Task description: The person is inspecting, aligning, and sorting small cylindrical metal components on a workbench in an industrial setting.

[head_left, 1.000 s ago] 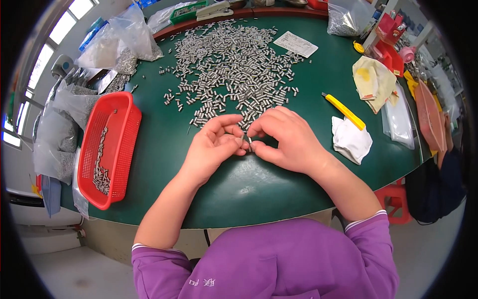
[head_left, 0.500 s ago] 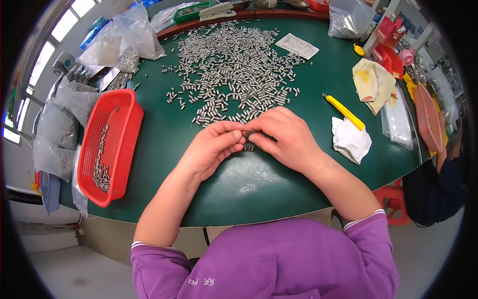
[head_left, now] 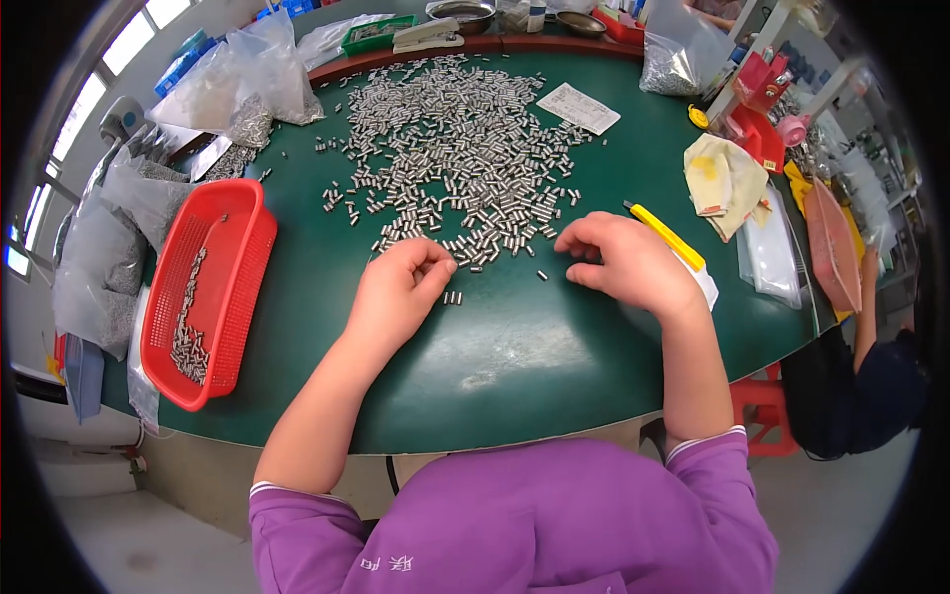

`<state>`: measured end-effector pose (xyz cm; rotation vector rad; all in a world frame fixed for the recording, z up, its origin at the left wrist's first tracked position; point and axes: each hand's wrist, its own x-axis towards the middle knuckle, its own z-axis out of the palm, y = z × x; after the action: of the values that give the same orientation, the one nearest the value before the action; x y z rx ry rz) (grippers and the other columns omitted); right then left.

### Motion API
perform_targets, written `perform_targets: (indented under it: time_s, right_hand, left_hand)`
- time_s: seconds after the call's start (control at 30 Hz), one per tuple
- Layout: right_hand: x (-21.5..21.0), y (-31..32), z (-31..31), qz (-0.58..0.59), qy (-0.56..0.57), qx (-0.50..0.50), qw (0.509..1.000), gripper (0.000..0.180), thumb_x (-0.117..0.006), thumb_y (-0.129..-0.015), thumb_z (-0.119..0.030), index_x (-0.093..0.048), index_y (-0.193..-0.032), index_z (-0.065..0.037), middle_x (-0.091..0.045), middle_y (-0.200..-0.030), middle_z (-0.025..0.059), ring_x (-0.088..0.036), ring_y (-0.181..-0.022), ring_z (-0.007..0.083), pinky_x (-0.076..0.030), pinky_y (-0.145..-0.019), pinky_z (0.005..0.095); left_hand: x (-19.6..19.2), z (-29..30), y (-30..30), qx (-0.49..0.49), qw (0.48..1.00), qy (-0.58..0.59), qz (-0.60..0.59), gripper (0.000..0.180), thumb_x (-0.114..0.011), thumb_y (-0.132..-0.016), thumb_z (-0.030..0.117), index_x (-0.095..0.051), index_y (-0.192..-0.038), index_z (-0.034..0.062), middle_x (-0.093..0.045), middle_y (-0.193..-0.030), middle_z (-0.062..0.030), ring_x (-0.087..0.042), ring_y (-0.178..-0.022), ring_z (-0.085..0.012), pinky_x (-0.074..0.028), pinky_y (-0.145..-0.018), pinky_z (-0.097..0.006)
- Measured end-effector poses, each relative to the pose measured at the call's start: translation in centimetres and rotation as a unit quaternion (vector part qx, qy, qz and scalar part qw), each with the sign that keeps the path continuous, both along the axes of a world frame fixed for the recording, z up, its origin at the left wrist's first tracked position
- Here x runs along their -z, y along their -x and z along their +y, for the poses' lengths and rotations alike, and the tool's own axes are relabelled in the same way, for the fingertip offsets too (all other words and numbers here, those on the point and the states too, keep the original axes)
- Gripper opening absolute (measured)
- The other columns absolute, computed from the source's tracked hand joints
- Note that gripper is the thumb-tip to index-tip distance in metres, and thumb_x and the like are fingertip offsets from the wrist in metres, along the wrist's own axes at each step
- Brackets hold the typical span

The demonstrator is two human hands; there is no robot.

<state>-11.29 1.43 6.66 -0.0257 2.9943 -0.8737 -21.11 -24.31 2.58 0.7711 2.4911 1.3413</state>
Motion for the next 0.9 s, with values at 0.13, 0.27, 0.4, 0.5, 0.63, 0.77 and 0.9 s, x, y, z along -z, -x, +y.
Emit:
perform_targets:
  time_s: [0.13, 0.27, 0.4, 0.5, 0.63, 0.77, 0.9]
  right_hand:
    - [1.4, 0.5, 0.0, 0.008, 0.029, -0.007, 1.0, 0.028, -0.073, -0.074, -0.011, -0.064, -0.1, -0.006, -0.064, -0.093, 0.0111, -0.064, -0.087, 0.0275, -0.052, -0.079, 0.0376]
    - [3.0, 0.8, -3.4, 0.038, 0.066, -0.027, 0.997, 0.024, -0.072, -0.076, -0.008, -0.062, -0.098, -0.005, -0.062, -0.09, 0.0105, -0.064, -0.08, 0.0236, -0.053, -0.073, 0.0346]
    - [4.9, 1.1, -6.6, 0.175, 0.052, -0.052, 0.982, 0.018, -0.069, -0.078, -0.006, -0.061, -0.094, -0.005, -0.059, -0.09, 0.0113, -0.062, -0.084, 0.0303, -0.052, -0.073, 0.0386]
    - [6.3, 2.5, -7.5, 0.23, 0.028, -0.07, 0.97, 0.018, -0.068, -0.078, -0.006, -0.061, -0.094, -0.005, -0.059, -0.095, 0.0112, -0.06, -0.088, 0.0318, -0.052, -0.075, 0.0394]
    - [5.3, 3.5, -6.0, 0.278, -0.013, -0.059, 0.959, 0.027, -0.069, -0.078, -0.007, -0.064, -0.105, -0.01, -0.06, -0.106, 0.0086, -0.059, -0.103, 0.0293, -0.05, -0.086, 0.039]
    - [3.3, 6.2, -2.6, 0.237, -0.027, 0.015, 0.971, 0.027, -0.069, -0.078, -0.015, -0.064, -0.105, -0.009, -0.06, -0.105, 0.0109, -0.058, -0.104, 0.0317, -0.048, -0.089, 0.0417]
    - [3.3, 11.1, 1.1, 0.188, -0.099, 0.059, 0.975, 0.038, -0.071, -0.078, -0.022, -0.063, -0.113, -0.009, -0.059, -0.113, 0.0143, -0.057, -0.108, 0.0337, -0.047, -0.094, 0.0418]
  left_hand:
    - [-2.4, 0.0, -0.7, -0.007, 0.986, 0.14, -0.09, 0.01, -0.062, -0.091, 0.011, -0.06, -0.088, 0.0018, -0.06, -0.069, -0.0008, -0.061, -0.055, -0.0098, -0.048, -0.05, -0.026]
    - [-2.3, 0.2, -1.2, 0.01, 0.977, 0.065, -0.201, 0.011, -0.061, -0.092, 0.009, -0.055, -0.088, 0.0009, -0.06, -0.069, -0.0031, -0.063, -0.059, -0.0106, -0.052, -0.052, -0.024]
    - [0.9, 1.0, -1.1, 0.041, 0.982, -0.074, -0.168, 0.01, -0.062, -0.089, -0.002, -0.052, -0.092, 0.0004, -0.059, -0.077, -0.0037, -0.064, -0.067, -0.0109, -0.054, -0.059, -0.024]
    - [2.7, 1.2, -0.5, 0.045, 0.991, -0.095, -0.083, 0.014, -0.062, -0.087, -0.006, -0.054, -0.096, -0.0003, -0.059, -0.087, -0.0058, -0.065, -0.075, -0.0124, -0.055, -0.065, -0.024]
    - [2.5, 1.2, 0.4, 0.071, 0.983, -0.159, 0.059, 0.023, -0.064, -0.082, -0.007, -0.057, -0.103, 0.002, -0.057, -0.099, -0.0068, -0.063, -0.09, -0.015, -0.054, -0.072, -0.024]
    - [1.8, 1.0, 0.8, 0.078, 0.976, -0.124, 0.159, 0.021, -0.066, -0.08, -0.005, -0.059, -0.099, 0.002, -0.057, -0.101, -0.0081, -0.062, -0.084, -0.0176, -0.052, -0.069, -0.028]
    - [2.5, 0.5, 1.5, -0.059, 0.959, -0.076, 0.267, 0.035, -0.071, -0.078, 0.008, -0.056, -0.11, 0.0053, -0.053, -0.115, -0.0099, -0.051, -0.111, -0.0306, -0.041, -0.094, -0.042]
